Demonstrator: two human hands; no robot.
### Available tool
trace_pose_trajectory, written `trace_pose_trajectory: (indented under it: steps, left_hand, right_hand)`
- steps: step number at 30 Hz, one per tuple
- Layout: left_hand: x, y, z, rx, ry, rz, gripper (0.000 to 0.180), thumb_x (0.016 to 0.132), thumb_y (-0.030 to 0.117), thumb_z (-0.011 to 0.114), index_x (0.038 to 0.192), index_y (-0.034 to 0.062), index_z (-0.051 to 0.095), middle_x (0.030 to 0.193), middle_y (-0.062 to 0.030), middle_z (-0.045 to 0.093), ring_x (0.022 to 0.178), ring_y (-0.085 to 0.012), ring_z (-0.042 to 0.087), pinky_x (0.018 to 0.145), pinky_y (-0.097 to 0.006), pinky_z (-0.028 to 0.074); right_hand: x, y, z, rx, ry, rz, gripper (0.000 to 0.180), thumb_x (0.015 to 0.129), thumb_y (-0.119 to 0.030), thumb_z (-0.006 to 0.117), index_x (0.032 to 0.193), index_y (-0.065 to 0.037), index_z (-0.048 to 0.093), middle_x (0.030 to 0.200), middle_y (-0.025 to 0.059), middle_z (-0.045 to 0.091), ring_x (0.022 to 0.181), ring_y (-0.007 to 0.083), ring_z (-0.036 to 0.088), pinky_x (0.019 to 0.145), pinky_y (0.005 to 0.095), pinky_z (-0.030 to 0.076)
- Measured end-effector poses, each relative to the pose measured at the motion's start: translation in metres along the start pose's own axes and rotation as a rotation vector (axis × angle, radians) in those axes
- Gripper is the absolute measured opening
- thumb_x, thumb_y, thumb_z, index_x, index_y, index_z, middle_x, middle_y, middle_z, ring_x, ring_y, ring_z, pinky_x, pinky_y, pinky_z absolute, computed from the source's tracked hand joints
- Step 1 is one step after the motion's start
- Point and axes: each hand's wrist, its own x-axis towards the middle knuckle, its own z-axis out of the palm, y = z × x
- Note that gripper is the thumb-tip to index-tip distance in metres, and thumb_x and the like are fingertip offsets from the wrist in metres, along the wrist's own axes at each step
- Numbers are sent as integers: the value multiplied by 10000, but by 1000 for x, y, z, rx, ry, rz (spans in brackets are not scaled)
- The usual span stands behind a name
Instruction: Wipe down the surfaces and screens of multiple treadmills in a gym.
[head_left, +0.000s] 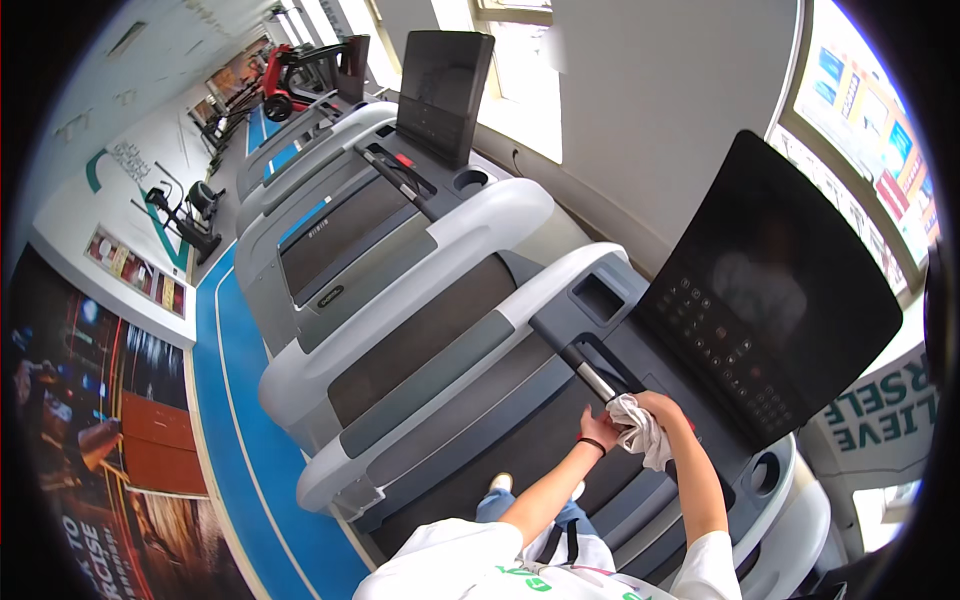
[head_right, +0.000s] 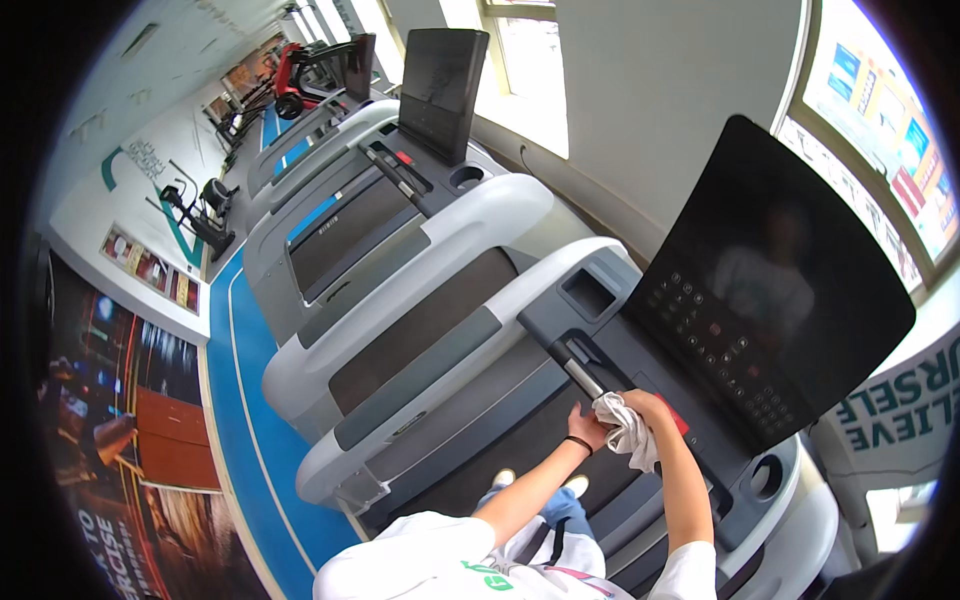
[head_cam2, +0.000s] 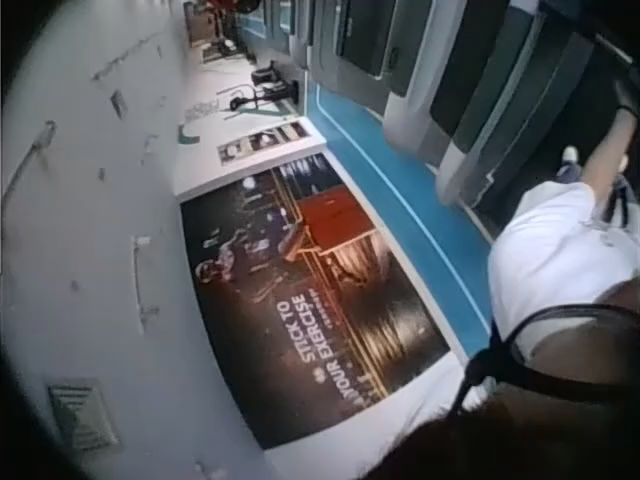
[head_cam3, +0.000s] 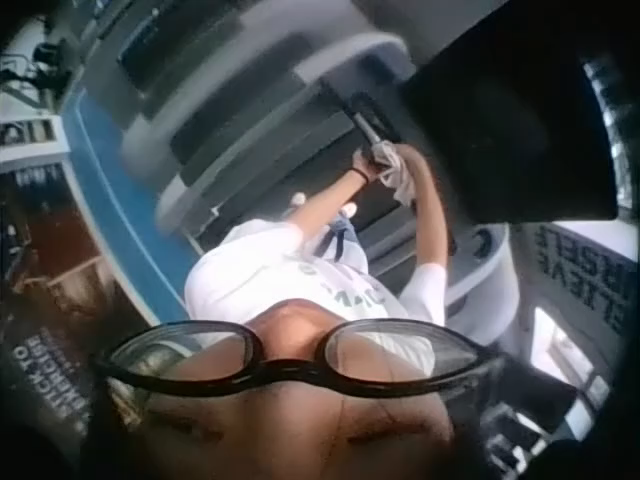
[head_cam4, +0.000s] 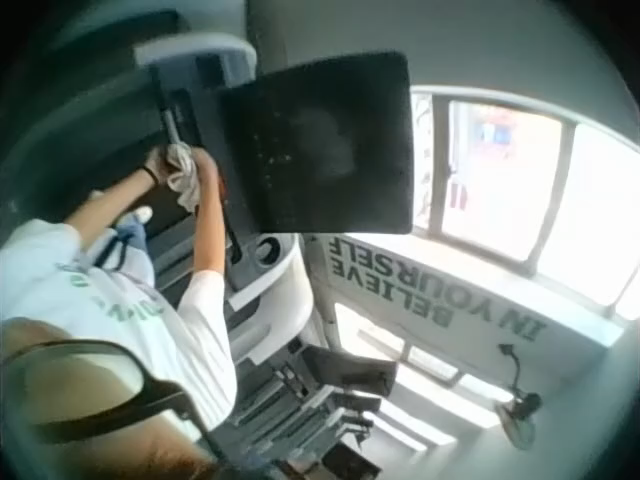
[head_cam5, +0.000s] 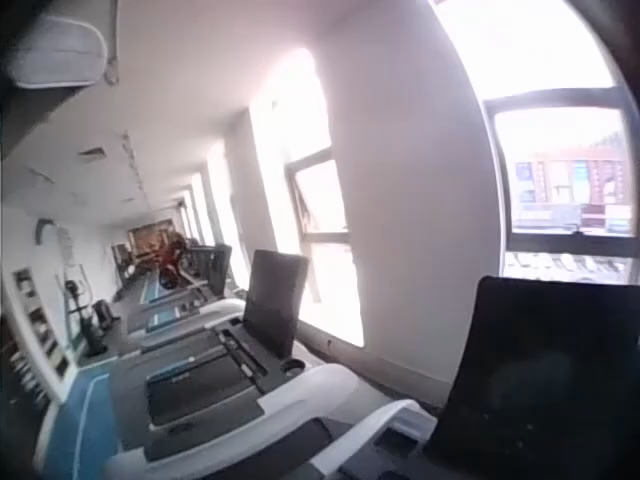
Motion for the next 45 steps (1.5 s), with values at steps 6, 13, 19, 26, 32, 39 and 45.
trace_pose_trajectory:
  steps: [6,13,19,26,32,39,45]
  left_hand:
    - [37,10,-48,318,512,41,256,915,118,384,790,1,573,676,-106,613,735,-274,633,792,-386,529]
    - [47,14,-61,392,289,83,191,933,67,431,999,-46,570,999,-162,639,948,-260,631,855,-323,527]
    - [16,9,-4,593,-118,-2,258,920,-5,435,1172,-20,487,1148,-148,566,1058,-250,577,928,-382,486]
    - [50,14,-38,807,-206,10,304,887,17,509,1191,7,494,1178,-110,551,1026,-228,589,896,-362,495]
    - [14,56,-57,1039,119,-315,194,818,152,563,950,49,660,793,-81,660,616,-133,576,476,-250,376]
    - [-68,166,-26,1107,123,-94,325,896,292,501,1166,118,552,1102,-60,634,963,-193,614,759,-316,475]
    - [-105,161,-7,1139,101,-90,325,921,312,487,1181,123,536,1109,-57,623,986,-190,604,784,-310,466]
  right_hand:
    - [25,-2,-8,106,-192,-49,245,780,-277,650,833,-41,692,814,75,662,651,170,614,588,324,501]
    - [54,24,-15,44,-202,-304,352,813,-365,619,889,-31,700,826,77,675,704,153,617,644,321,496]
    - [16,22,-8,296,-100,-37,265,742,-246,720,827,5,702,805,92,666,675,156,601,592,347,492]
    - [8,25,-3,307,-89,-85,251,736,-250,726,811,-12,703,770,89,658,645,146,604,564,335,488]
    - [-25,27,-11,593,21,-282,272,832,-226,632,953,13,675,878,85,661,818,129,592,726,297,471]
    - [-177,58,-17,600,954,-712,223,907,-80,470,1079,-62,610,639,30,595,589,95,563,545,262,435]
    - [-112,143,68,-414,1136,-545,475,735,-278,675,1163,-107,561,1170,109,544,1130,254,497,1017,462,291]
